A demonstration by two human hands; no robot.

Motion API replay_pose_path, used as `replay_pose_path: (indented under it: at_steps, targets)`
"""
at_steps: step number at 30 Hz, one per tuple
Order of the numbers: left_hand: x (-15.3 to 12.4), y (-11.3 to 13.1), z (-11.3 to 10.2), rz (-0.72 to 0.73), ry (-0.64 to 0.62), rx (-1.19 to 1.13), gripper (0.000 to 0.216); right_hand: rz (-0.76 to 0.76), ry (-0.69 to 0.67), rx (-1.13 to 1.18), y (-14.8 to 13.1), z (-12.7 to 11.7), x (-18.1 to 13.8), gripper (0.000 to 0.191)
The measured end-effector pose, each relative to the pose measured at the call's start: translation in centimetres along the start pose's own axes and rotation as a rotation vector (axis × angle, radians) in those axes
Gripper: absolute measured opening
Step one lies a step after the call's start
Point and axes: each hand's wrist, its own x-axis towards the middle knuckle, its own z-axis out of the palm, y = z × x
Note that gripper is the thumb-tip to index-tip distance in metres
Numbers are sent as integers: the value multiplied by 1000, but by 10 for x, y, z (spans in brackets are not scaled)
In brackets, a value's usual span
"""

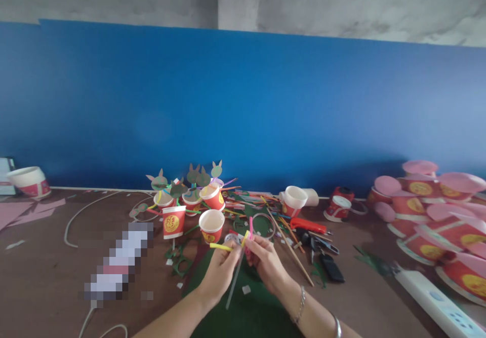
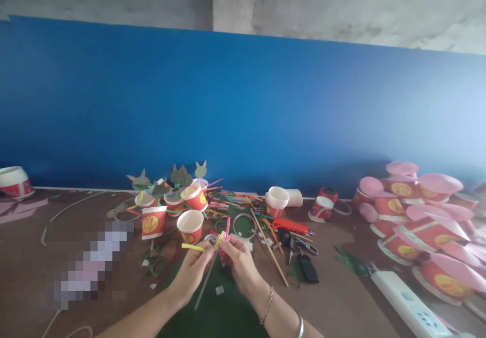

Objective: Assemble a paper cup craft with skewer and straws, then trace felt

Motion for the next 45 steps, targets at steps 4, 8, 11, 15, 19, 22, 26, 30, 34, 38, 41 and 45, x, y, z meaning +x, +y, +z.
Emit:
replay_pose_path:
  at_steps: [4,8,11,15,19,22,26,30,34,38,41,45]
  targets:
    - [-1,1,2,32,45,-10,40,33,18,76,0,2,0,32]
    - [-1,-3,0,-80,-28,-40,42,23,-1,69,0,0,0,31]
    - [0,-5,-3,-56,-58,-17,40,19,-16,53,0,0,-1,33]
    - [0,-8,-5,-8,5,1,38,53,-15,87,-1,3,-2,33]
    - [0,-13,-3,23,67,-40,38,76,-21,138,1,4,-3,30]
    - [0,-13,-2,10,70,-82,38,80,-22,165,2,4,-3,29]
    - [0,-6,-2,-25,6,-148,36,72,48,212,-2,1,1,27]
    - [2,-1,-3,-69,51,-188,34,39,88,228,-3,-4,4,26]
    - [4,-1,-5,-63,163,-161,36,-2,33,71,0,-7,4,28]
    - [5,-2,-8,-55,136,-168,35,-56,-37,-94,1,-6,2,32]
    - [6,-1,-9,-64,113,-131,36,-87,-37,-170,-1,-5,1,35]
    - [8,0,-10,-99,74,-86,37,-100,-80,-258,-6,-3,-1,37]
